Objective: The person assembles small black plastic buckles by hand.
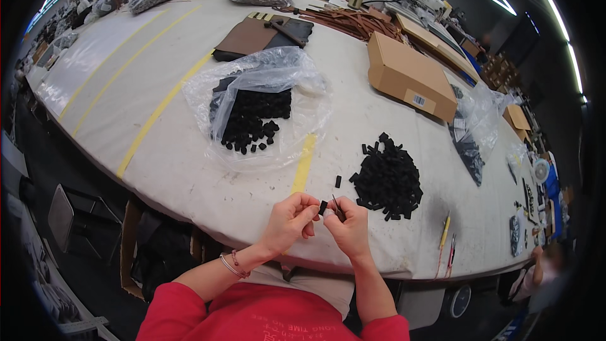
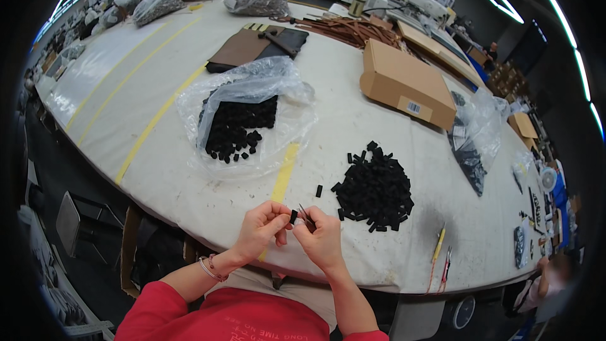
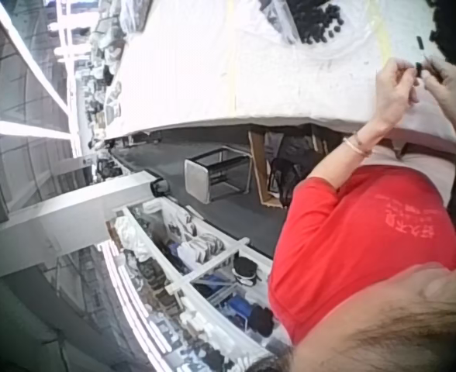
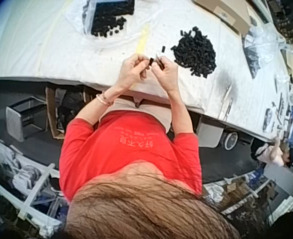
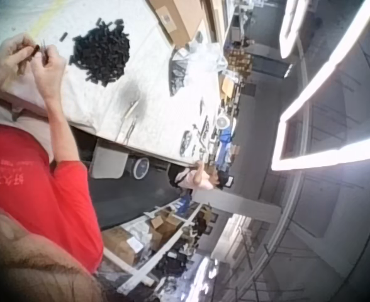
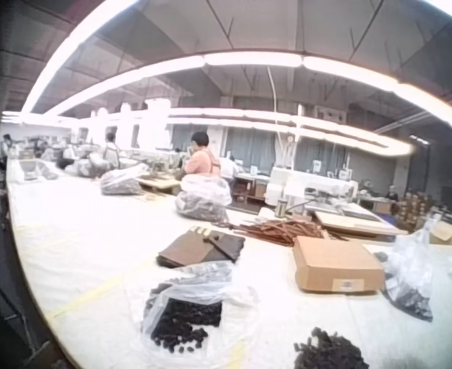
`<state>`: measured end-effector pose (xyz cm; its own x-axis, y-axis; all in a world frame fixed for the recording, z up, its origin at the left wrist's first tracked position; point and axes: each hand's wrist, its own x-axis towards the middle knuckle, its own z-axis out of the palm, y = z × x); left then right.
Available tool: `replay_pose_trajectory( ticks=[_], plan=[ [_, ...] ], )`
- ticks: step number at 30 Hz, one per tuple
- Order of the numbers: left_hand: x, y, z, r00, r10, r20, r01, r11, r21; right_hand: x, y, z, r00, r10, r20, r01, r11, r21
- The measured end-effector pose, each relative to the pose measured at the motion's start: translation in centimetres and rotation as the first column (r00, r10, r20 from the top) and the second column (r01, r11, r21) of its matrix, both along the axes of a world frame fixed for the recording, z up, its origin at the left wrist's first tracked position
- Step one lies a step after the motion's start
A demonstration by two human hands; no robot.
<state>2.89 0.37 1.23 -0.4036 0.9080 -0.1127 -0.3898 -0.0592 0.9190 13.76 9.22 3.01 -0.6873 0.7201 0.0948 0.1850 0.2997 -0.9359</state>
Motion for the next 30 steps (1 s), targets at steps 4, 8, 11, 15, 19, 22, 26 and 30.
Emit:
replay_pose_trajectory(
  ticks=[4,8,11,15,19,22,26,30],
  plan=[
    [0.6,-0.4,-1.2,0.968,0.079,-0.237,-0.074,0.997,0.029,-0.4,-0.6,-0.1,0.998,-0.066,-0.024,0.068,0.995,0.072],
    [0.2,-0.2,-1.7,0.468,0.392,-0.792,-0.069,0.910,0.409,-0.1,-0.7,-0.6,0.998,-0.065,-0.016,0.066,0.995,0.073],
    [-0.3,-0.3,-0.5,0.869,0.156,-0.470,-0.056,0.974,0.218,0.2,-0.9,-1.0,0.999,-0.050,-0.015,0.052,0.979,0.198],
    [-0.7,-0.3,-0.7,0.973,-0.133,0.189,0.138,0.990,-0.010,0.3,-0.8,-1.6,0.995,0.045,-0.090,0.035,0.682,0.730],
    [-0.6,-0.3,-0.3,0.905,-0.190,0.380,0.211,0.977,-0.014,0.3,-0.7,-1.9,0.993,0.006,-0.118,0.089,0.617,0.782],
    [-0.3,-0.3,-0.5,0.925,-0.165,0.342,0.184,0.983,-0.025,0.3,-1.0,-2.2,0.995,-0.035,-0.095,0.096,0.624,0.776],
    [-0.1,-0.6,-0.8,0.984,-0.146,0.098,0.148,0.989,-0.015,0.4,-0.9,-2.5,0.991,-0.018,-0.136,0.111,0.691,0.714],
    [-0.6,-0.8,-0.4,0.970,-0.243,0.006,0.243,0.970,0.031,1.0,0.4,-0.8,0.967,0.017,-0.256,-0.142,0.865,-0.481]
  ],
)
